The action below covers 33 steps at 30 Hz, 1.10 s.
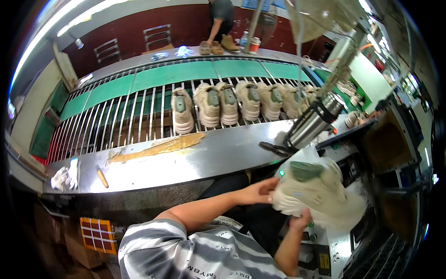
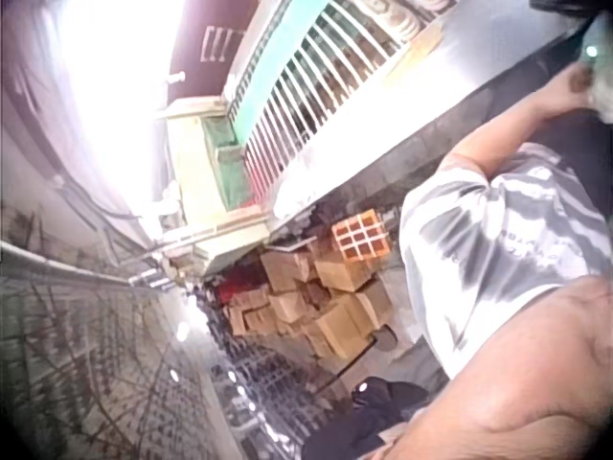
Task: The person takes shoe uppers from a conveyor belt, places them into a machine for processing, and then removes them to place them back on the belt.
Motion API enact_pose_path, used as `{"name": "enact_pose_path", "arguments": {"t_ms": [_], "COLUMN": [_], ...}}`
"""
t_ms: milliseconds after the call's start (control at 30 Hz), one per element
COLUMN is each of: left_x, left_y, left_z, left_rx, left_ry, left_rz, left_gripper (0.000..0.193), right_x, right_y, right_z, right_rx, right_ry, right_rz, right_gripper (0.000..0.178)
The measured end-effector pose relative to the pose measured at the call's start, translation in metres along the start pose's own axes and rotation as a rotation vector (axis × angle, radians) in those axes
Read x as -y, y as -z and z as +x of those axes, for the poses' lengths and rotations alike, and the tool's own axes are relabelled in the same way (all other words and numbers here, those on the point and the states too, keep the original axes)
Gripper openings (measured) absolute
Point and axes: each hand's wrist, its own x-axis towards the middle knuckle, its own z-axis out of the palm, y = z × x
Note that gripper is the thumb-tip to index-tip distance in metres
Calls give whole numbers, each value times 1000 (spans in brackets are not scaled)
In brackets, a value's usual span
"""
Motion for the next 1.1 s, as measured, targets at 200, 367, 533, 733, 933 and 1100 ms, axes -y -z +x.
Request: {"name": "enact_pose_path", "arguments": {"t_ms": [200, 367, 533, 733, 933, 1100], "left_x": [-57, -103, -111, -110, -163, -186], "left_y": [125, 131, 135, 200, 288, 392], "left_z": [-138, -282, -340, -304, -224, -207], "left_rx": [-602, -1390, -1714, -1734, -1957, -1865], "left_ry": [-231, -475, -429, -495, -444, -401], "left_rz": [-274, 209, 878, 999, 1079, 1205], "left_gripper": [59, 48, 56, 61, 62, 65], "right_x": [-58, -74, -114, -87, -27, -6], "right_y": [-202, -214, -130, -41, -3, 31], "right_z": [-23, -26, -2, 35, 46, 42], "right_rx": [785, 1120, 754, 353, 165, 66], "right_ry": [-176, -14, -194, -83, 163, 277], "right_rz": [-667, -594, -644, -938, -1158, -1275], "right_gripper": [39, 31, 21, 8, 6, 5]}}
